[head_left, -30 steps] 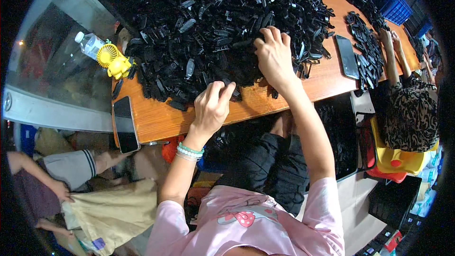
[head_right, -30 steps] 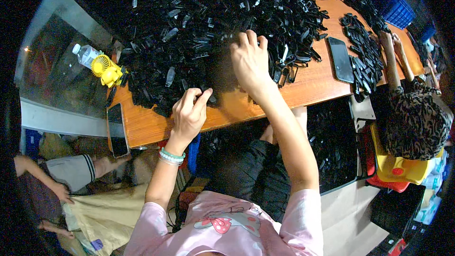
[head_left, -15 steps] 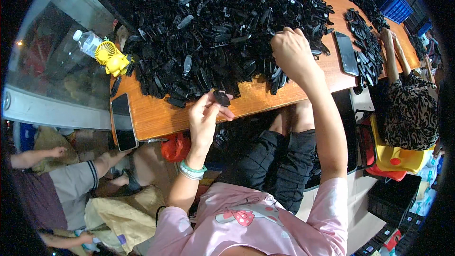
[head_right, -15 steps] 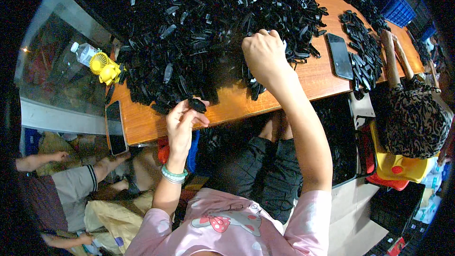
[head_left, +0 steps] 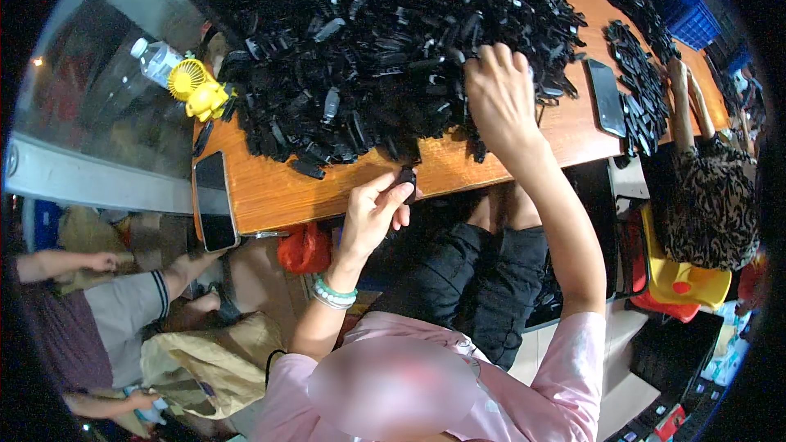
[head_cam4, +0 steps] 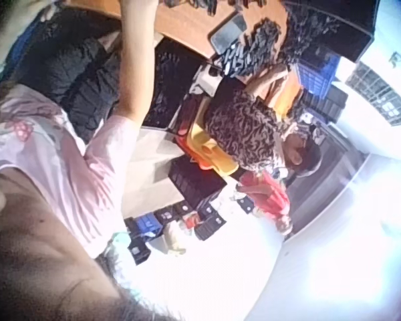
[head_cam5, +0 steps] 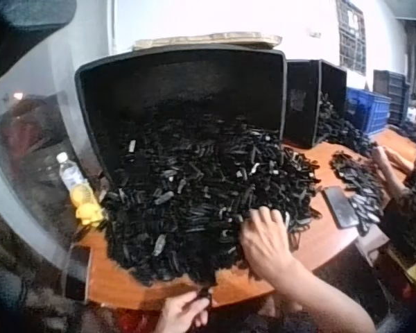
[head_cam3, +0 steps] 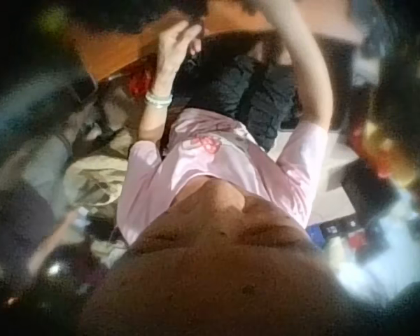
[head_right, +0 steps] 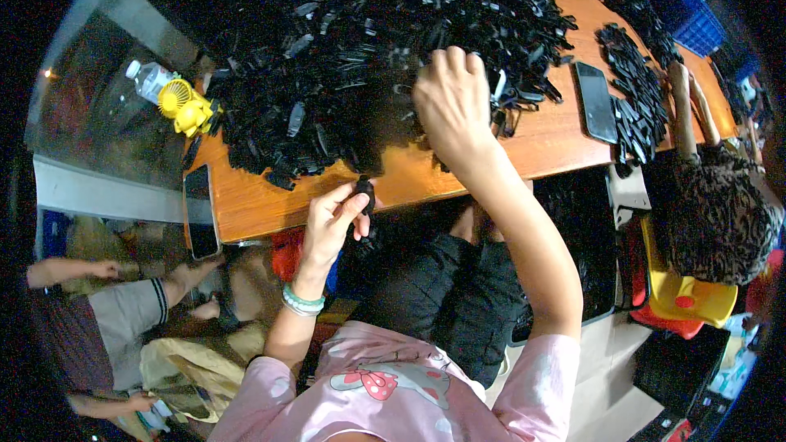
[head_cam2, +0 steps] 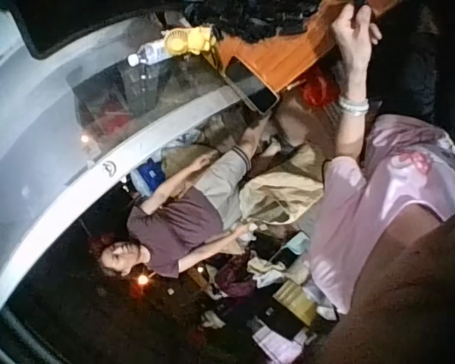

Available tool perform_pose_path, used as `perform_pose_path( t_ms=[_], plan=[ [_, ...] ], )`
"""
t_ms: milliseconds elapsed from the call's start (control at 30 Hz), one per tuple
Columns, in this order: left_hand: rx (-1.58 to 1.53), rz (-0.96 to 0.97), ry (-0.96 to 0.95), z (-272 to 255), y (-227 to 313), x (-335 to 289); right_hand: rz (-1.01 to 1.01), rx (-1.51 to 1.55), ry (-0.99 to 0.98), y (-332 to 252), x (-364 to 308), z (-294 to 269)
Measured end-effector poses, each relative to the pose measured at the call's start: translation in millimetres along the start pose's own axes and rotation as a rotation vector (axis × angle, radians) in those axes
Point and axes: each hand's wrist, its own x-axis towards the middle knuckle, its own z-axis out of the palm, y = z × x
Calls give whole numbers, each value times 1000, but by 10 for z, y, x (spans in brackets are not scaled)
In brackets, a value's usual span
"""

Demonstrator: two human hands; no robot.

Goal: The person assembles small black plastic components by hand at a table, picking them up from a large pile and joining parts together.

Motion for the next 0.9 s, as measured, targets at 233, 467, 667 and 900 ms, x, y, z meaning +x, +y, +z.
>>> perform_pose_path(
  t_ms=[233,467,667,900],
  plan=[
    [13,44,3,151,-21,28,268,770,184,-65,-280,-93],
    [66,99,41,79,-50,60,138,337,145,-225,10,156],
    [33,104,57,146,-62,73,141,337,52,-197,255,223],
    [13,64,47,62,-72,46,-77,272,-5,-82,343,137]
  ],
)
